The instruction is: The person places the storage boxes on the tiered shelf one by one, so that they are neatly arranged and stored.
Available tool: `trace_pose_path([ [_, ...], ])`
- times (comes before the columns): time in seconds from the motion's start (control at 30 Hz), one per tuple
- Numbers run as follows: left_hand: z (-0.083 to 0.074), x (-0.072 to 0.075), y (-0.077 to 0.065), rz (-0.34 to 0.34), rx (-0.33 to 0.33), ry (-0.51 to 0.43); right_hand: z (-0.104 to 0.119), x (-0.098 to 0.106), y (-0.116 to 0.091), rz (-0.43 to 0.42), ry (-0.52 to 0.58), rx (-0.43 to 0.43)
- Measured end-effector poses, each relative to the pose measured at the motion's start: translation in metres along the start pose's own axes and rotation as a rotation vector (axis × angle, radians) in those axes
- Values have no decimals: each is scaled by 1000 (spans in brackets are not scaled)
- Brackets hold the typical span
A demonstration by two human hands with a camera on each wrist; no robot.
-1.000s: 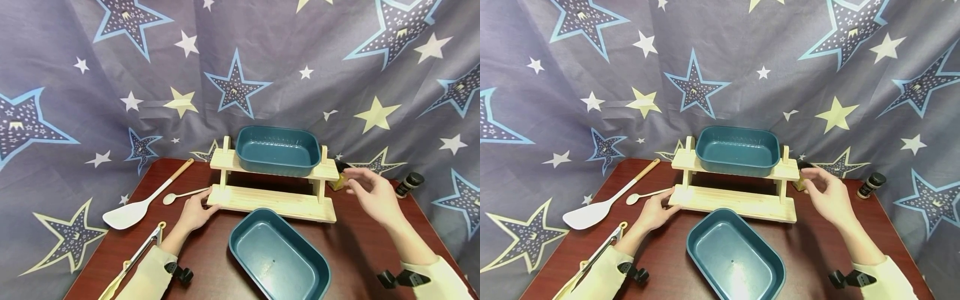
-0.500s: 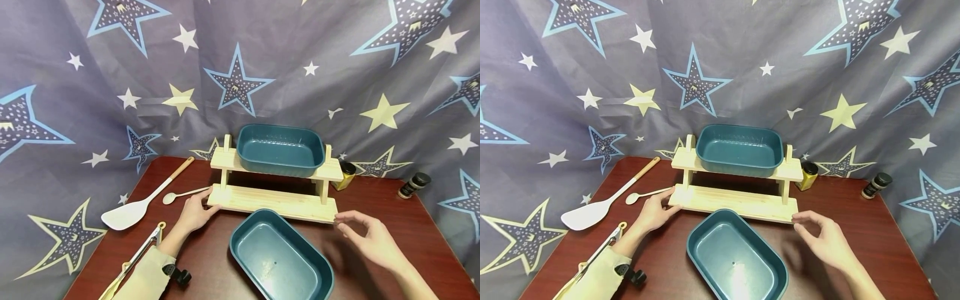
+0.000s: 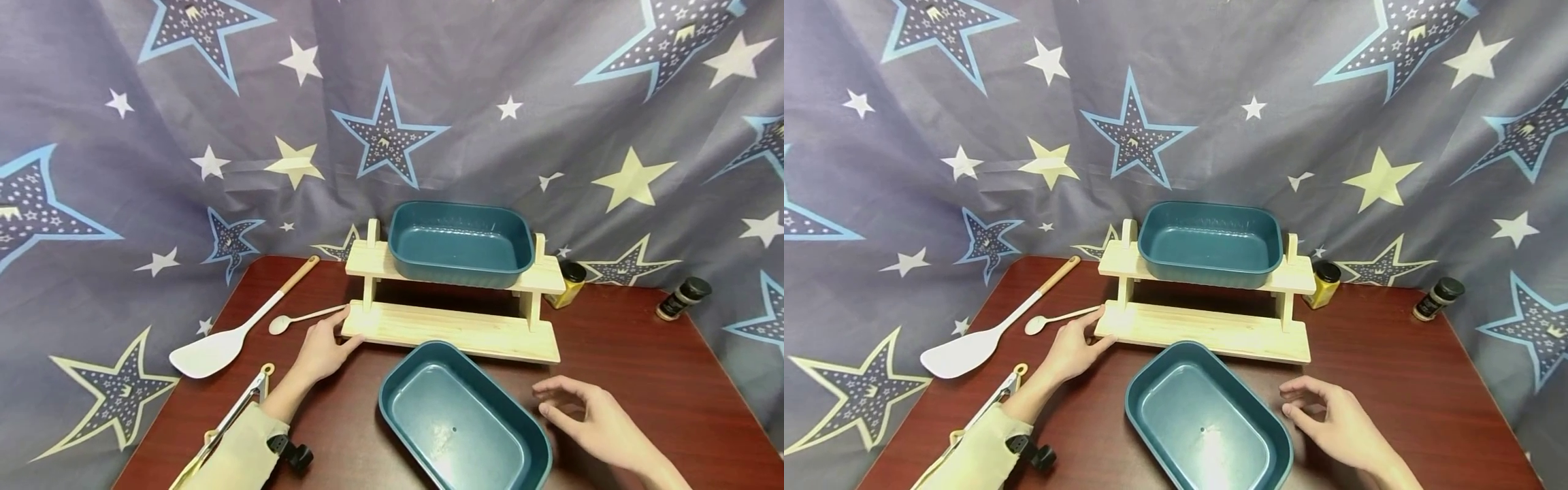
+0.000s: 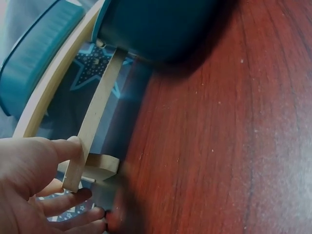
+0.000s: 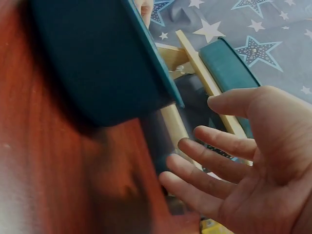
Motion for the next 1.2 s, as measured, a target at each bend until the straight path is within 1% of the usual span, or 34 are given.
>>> trace_pose_path([
  [0.13, -2, -2, 1, 6, -2, 5, -10, -9, -4, 75, 65, -49],
  [0.23, -2, 0, 2, 9, -6, 9, -14, -16, -6, 125, 92, -66],
  [0.4, 0, -2, 1, 18, -11, 24, -21, -29, -12, 176, 100, -68],
  [0.47, 1, -3, 1, 20, -13, 30, -25, -33, -15, 192, 113, -87],
  [0.6, 0, -4, 2, 25, -21, 26, -28, -39, -18, 221, 172, -144],
  [0.7, -4, 0, 3, 5, -44, 17, -25, -40, -19, 221, 181, -152],
  [0.77, -6, 4, 3, -15, -58, 9, -21, -38, -16, 205, 166, -132],
  [0.8, -6, 6, 3, -32, -65, 22, -19, -37, -15, 195, 153, -119],
  [0.87, -7, 7, 3, -43, -76, 21, -16, -35, -13, 172, 132, -99],
  [1.0, -5, 5, 3, -18, -66, 30, -12, -31, -11, 152, 107, -86],
  [1.07, -4, 1, 2, 8, -55, 17, -11, -30, -13, 145, 112, -79],
  [1.2, -5, 0, 3, 13, -61, 35, -5, -25, -12, 127, 138, -55],
])
Point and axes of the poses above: each hand's wrist, its own y-axis towards the middle knuckle, its own x-axis out of the back of the hand, z = x × y, the point moved 10 cm from there along y, towards the middle knuckle, and after that the axes turned 9 degrees about y, right-handed, at the moved point
